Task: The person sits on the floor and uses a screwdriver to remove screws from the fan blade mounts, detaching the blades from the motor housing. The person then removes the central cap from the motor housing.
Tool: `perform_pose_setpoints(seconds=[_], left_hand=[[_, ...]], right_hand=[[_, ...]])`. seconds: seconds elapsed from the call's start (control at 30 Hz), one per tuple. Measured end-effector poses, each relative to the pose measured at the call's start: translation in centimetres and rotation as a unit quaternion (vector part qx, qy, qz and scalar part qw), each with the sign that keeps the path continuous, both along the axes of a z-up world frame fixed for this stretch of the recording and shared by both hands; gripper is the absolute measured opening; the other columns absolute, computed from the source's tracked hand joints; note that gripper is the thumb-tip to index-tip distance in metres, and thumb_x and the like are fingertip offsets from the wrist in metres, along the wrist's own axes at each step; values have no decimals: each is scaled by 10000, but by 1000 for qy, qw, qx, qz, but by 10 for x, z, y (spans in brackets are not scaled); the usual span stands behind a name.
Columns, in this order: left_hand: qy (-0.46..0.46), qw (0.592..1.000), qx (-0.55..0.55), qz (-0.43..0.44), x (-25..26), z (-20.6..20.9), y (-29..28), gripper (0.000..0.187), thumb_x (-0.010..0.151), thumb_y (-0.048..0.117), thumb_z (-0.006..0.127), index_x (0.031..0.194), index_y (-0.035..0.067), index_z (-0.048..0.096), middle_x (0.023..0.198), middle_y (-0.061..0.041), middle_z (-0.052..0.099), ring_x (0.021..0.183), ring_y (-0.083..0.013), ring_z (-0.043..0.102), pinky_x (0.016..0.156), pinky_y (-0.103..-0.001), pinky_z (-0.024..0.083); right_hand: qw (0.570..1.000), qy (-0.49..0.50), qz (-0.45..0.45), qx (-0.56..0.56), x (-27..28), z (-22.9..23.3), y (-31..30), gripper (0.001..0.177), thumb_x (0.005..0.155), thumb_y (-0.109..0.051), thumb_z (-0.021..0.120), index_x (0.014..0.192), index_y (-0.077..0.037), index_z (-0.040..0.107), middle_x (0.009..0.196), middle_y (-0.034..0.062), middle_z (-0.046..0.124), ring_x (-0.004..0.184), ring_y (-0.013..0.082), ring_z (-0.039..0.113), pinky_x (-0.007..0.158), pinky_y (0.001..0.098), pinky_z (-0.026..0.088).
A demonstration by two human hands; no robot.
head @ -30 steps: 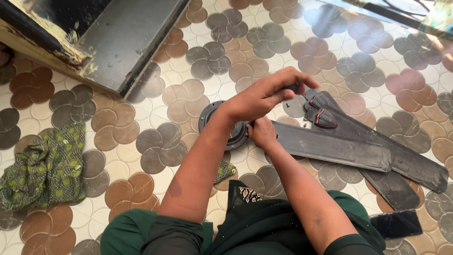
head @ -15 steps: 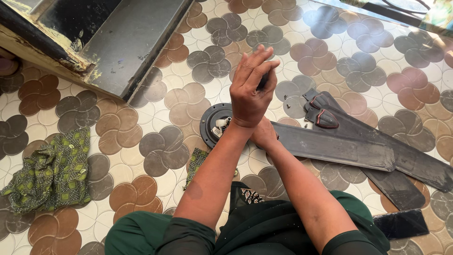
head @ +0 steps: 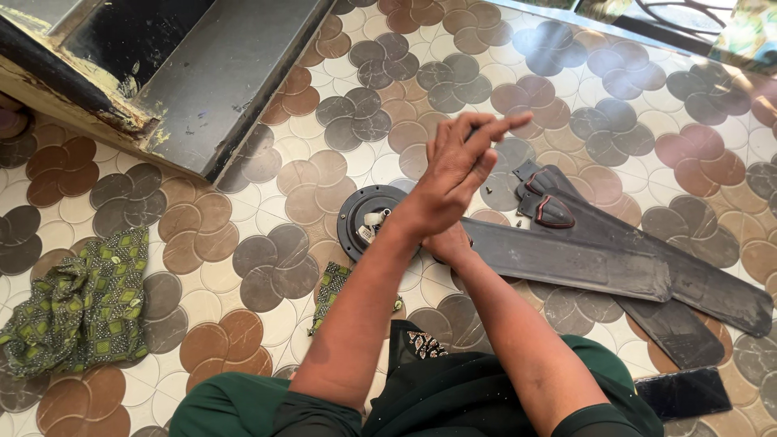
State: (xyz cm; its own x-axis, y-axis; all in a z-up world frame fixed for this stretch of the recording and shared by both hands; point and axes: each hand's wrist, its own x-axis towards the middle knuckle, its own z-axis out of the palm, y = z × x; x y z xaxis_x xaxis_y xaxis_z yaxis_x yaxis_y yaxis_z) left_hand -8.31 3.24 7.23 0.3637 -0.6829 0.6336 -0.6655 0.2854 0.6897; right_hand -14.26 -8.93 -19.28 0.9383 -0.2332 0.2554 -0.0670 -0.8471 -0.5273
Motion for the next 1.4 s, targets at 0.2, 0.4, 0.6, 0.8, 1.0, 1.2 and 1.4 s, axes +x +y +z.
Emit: perform_pose_setpoints(seconds=[0.2,0.4,0.6,0.8,1.0,1.2,1.4], left_hand=[[99,965,117,-213,37,25,30,577,957,-63,609,1448,240,595,1431,2,590,1208,-184,627,983,-325,566],[145,978,77,-126,39,35,35,455,850,-81,750,1236,159,733,1262,-25,709,1109,-153,708,950,-329,593],[162,985,53,-38,30,38,26,357,837,-54,761,1151,115,750,1181,-38,758,1034,-142,733,904,-337,614],[149,988,39,14,22,33,19,379,791,44,844,1143,127,733,1153,-26,765,988,-136,745,851,-314,624],[55,991,11,122,10,29,10,417,761,285,878,1140,183,737,1040,-14,734,846,-175,727,687,-341,581],[2,959,17,284,-12,13,-1,398,740,426,883,1010,184,720,865,-42,596,741,-237,667,639,-383,539],[-71,917,-118,375,-13,20,-1,289,889,315,822,956,123,617,938,-64,601,864,-304,635,764,-412,535]], right_hand=[[999,13,-34,29,-5,2,6,188,799,-63,686,981,-15,692,1028,243,660,1038,431,613,926,507,483],[996,66,-51,20,-1,8,6,147,808,-74,688,946,-45,730,938,207,666,979,394,635,888,480,503],[993,91,-68,9,-2,10,7,175,807,-97,702,977,-66,736,958,203,658,987,383,639,909,464,507],[990,113,-79,37,-1,9,3,180,809,-104,690,978,-62,735,977,235,649,973,411,640,907,484,505],[990,121,-67,18,2,10,1,183,826,-148,691,948,-15,721,983,277,662,978,444,647,917,504,512],[987,44,13,155,-4,48,8,401,810,-225,712,1135,5,660,1163,291,664,1126,466,602,932,515,469],[997,26,36,71,-1,36,10,406,834,-228,685,1188,-30,669,1204,267,687,1169,451,608,991,510,473]])
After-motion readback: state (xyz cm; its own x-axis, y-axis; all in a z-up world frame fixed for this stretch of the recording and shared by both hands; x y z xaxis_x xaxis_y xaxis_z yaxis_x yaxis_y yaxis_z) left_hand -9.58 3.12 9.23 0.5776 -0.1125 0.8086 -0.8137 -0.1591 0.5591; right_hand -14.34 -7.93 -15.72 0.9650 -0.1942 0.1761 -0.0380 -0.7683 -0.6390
